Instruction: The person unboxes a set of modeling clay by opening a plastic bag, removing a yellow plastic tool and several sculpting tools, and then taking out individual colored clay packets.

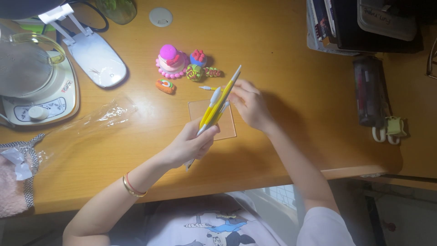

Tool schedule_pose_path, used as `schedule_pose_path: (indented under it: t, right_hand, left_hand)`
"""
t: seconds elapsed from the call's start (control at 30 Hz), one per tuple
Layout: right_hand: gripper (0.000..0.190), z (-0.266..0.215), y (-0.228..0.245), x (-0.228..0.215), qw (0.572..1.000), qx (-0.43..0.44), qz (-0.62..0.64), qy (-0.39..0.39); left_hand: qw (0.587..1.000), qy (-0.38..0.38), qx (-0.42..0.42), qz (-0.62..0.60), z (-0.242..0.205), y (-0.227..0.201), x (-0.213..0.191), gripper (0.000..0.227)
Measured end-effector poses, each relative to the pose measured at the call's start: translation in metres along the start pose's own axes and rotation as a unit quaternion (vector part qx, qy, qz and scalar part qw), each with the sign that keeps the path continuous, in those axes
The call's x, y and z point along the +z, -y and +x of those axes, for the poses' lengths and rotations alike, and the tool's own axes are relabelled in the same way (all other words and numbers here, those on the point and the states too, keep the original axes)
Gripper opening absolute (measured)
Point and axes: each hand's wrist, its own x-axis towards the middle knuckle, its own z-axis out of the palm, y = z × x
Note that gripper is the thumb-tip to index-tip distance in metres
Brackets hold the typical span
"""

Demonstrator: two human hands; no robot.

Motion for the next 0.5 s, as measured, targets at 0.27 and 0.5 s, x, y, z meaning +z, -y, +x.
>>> schedule_pose_path:
  t: [0.27,0.5]
  right_hand:
    - [0.012,0.003,-0.06,0.022,0.965,-0.043,-0.254,-0.047]
    - [0.013,-0.009,-0.039,0.004,0.983,0.021,-0.181,-0.037]
  left_hand:
    - [0.999,0.0,0.033,-0.024,0.0,0.012,-0.006,0.038]
    - [0.993,-0.03,0.115,0.019,0.003,0.007,-0.005,0.032]
